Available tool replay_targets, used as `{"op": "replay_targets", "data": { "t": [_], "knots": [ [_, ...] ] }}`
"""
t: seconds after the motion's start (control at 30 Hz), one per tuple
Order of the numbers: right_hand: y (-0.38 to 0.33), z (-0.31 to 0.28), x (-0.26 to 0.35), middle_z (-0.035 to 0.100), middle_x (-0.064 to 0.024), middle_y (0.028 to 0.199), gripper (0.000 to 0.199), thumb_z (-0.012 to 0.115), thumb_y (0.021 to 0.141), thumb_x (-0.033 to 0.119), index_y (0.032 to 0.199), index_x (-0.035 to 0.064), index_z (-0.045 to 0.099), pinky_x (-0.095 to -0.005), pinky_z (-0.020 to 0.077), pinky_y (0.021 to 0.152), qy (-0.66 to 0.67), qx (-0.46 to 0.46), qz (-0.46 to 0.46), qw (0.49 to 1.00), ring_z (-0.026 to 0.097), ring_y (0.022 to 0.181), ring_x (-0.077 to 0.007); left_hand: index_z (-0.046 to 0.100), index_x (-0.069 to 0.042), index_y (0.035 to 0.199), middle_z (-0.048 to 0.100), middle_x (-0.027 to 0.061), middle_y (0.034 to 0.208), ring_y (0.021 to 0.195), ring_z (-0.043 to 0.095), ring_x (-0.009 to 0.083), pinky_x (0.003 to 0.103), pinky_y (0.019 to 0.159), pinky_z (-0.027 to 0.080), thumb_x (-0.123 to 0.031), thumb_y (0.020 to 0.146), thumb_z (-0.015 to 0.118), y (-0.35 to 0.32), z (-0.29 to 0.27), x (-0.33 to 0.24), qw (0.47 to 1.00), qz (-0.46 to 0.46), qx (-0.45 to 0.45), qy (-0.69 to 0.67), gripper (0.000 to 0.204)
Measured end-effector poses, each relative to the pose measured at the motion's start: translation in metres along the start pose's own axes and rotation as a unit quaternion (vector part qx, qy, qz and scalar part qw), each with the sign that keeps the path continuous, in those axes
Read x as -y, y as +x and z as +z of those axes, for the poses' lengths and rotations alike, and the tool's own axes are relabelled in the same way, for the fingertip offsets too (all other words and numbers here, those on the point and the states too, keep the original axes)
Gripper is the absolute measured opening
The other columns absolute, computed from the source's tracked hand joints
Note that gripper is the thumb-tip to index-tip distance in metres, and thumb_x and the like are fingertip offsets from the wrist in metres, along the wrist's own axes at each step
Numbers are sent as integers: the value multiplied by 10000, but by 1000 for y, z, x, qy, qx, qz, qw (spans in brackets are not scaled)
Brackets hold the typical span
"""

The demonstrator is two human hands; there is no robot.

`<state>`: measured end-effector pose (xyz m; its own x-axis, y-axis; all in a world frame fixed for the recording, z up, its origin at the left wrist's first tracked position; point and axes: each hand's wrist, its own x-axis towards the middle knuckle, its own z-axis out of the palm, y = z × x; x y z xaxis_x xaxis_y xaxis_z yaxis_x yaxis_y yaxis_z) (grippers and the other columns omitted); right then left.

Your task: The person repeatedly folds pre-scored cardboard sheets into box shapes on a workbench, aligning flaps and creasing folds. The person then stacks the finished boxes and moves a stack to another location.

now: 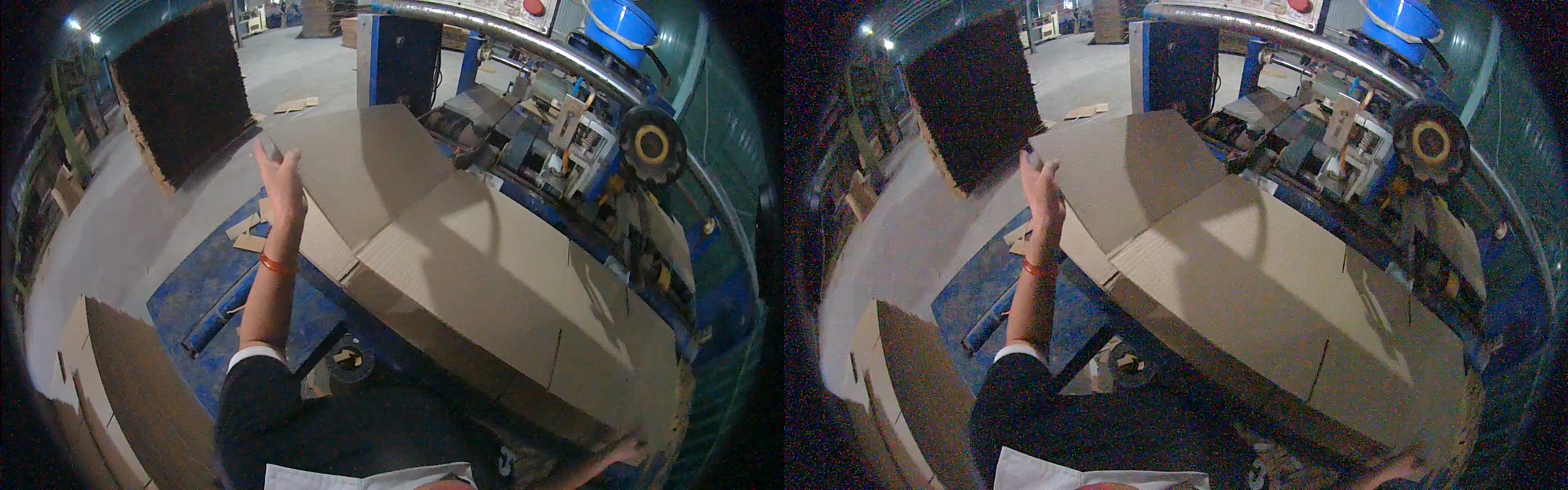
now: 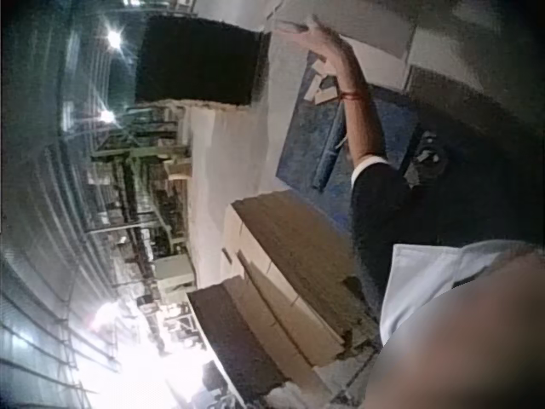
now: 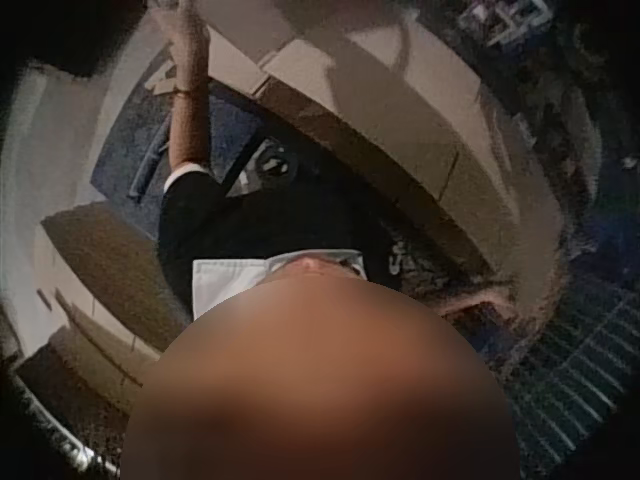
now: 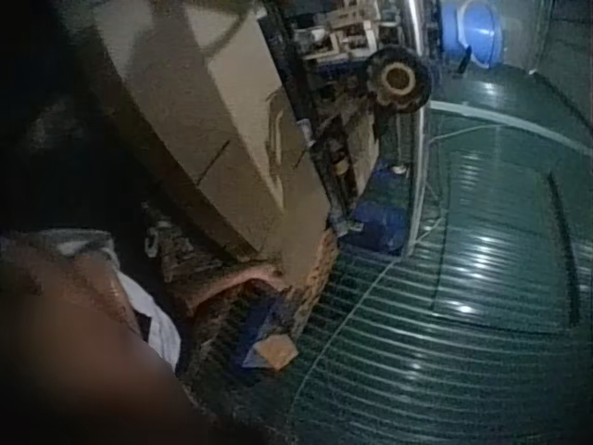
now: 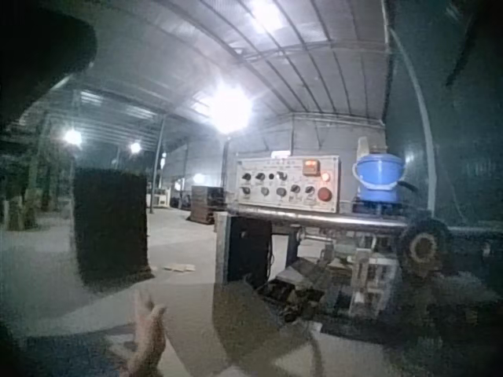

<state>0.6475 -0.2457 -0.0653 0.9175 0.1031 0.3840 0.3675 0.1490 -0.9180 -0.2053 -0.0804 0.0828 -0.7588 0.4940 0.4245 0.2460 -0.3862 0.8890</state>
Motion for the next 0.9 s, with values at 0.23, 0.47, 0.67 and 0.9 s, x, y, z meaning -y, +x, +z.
{"op": "replay_targets", "data": {
  "t": [0.23,0.47,0.67,0.9],
  "knots": [
    [-78,-18,120,466,-166,1232,495,550,813,124,1271,4,405,-377,383,924,46,118,22,992,470,1075,-258,562,10,1027,573,86,900,822,549,209,316,701,434,-152,783,497,-69,-24,3,973,-89,208,55,300],
    [-224,-22,158,625,-148,1020,254,626,714,25,968,37,633,-418,454,850,-109,408,-379,824,577,974,-305,508,-4,1190,489,175,1236,1155,465,305,360,963,363,12,673,580,-155,-4,-25,869,204,438,104,522],
    [-226,8,179,541,-56,1222,419,667,677,75,1086,142,608,-447,377,971,-229,641,-355,641,464,1161,-302,411,-82,1306,337,146,1392,1293,307,326,448,1064,239,-80,718,577,-196,29,-10,576,375,666,291,611],
    [-203,29,165,479,-96,1290,437,641,667,89,1102,109,608,-449,315,1014,-252,679,-339,601,385,1233,-318,370,-106,1334,329,124,1397,1295,304,312,466,1063,230,-113,786,485,-191,42,3,543,390,667,328,560]
  ]
}}
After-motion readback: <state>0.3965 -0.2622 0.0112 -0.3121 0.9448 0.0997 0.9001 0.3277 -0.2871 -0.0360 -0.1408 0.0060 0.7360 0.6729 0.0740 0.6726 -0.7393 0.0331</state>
